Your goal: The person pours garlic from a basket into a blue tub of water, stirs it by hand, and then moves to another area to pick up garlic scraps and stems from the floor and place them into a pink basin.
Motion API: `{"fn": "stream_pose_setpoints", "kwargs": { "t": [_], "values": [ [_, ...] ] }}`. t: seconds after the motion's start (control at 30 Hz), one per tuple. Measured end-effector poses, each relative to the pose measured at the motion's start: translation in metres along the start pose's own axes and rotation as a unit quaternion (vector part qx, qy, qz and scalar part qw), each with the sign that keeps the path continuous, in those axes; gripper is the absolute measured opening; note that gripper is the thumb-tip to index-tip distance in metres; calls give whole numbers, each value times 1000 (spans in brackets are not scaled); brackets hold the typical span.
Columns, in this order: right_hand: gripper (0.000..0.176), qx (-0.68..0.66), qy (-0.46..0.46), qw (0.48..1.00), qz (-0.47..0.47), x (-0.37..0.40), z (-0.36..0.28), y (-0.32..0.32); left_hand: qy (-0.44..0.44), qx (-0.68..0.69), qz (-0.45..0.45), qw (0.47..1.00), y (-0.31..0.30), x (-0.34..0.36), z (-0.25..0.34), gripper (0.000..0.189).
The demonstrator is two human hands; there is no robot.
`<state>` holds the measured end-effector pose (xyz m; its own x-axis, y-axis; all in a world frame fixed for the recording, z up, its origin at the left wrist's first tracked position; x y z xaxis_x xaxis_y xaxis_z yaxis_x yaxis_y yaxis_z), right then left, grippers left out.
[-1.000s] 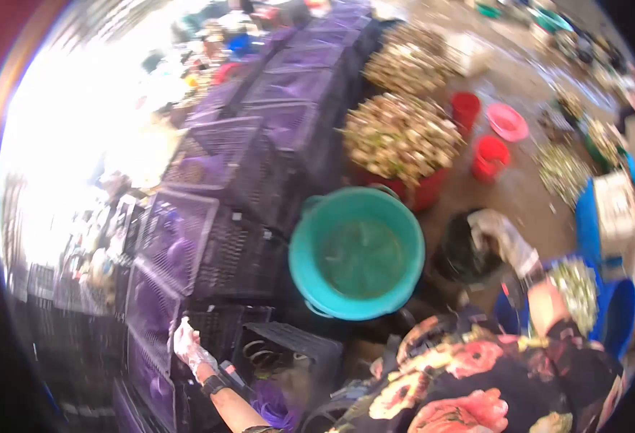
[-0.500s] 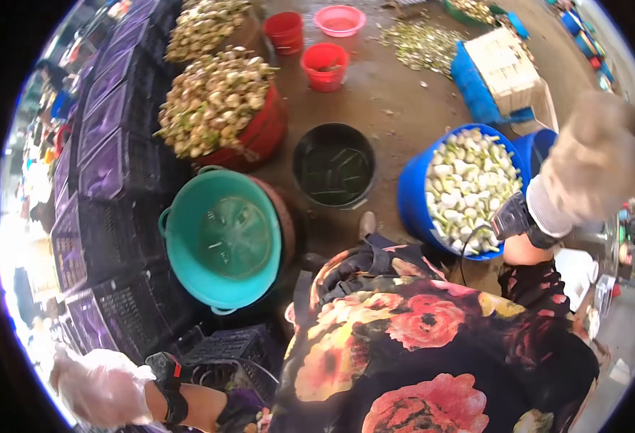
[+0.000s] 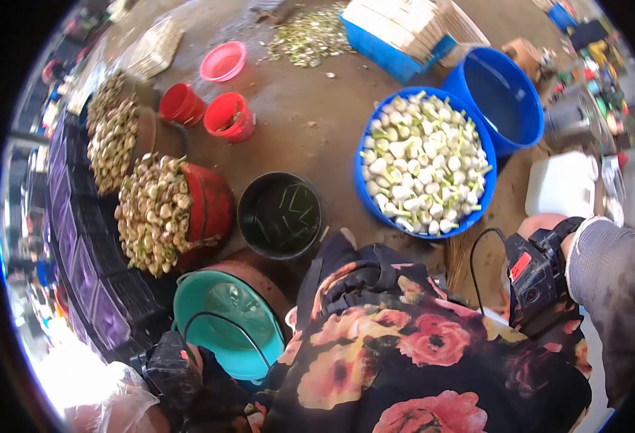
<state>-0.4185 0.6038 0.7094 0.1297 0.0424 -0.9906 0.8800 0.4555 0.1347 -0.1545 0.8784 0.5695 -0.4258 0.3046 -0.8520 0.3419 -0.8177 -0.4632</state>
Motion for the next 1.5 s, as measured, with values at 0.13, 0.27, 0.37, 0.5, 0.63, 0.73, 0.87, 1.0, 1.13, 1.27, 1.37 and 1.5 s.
{"fn": "stream_pose_setpoints", "kwargs": {
  "t": [0.13,0.27,0.37,0.5,0.63,0.73,0.87,1.0,1.13,1.27,1.37,1.5],
  "values": [
    [21,44,-16,999,-14,-4,0,-13,-7,112,-55,992,62,-7,14,16],
    [21,53,-29,998,-15,-12,15,-14,-19,168,-87,982,108,-16,24,17],
    [21,42,-36,998,-9,-8,36,-12,-27,182,-93,979,139,-18,26,17],
    [21,25,-18,999,-13,2,101,10,-44,176,-89,979,191,-36,14,17],
    [21,5,-21,1000,-5,28,213,61,-8,149,-36,988,277,-86,-20,18],
    [21,-3,6,1000,6,49,305,114,65,129,54,988,325,-171,-57,19],
    [21,4,119,992,43,78,440,199,157,153,139,966,362,-298,-104,19],
    [20,29,268,961,58,129,533,267,113,168,99,974,445,-366,-154,20],
    [23,131,612,776,-82,296,648,263,-238,223,-271,906,630,-306,-254,20],
    [16,203,655,654,-319,489,680,202,-374,147,-519,754,734,-213,-317,24],
    [21,241,733,423,-475,553,694,176,-391,169,-516,743,779,-170,-345,29],
    [24,212,729,360,-542,587,764,190,-509,155,-510,676,819,-151,-372,27]
  ]
}}
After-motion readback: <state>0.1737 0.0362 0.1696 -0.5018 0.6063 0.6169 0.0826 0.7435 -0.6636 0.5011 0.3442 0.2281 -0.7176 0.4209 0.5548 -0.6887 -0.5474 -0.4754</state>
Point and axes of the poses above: each hand's wrist, its own x-axis away from the middle knuckle, its own y-axis out of the palm, z = x × y, the point moved 6 cm from there along -x, towards the middle knuckle, and after that the axes turned 7 degrees about z, right-handed, at the moved point
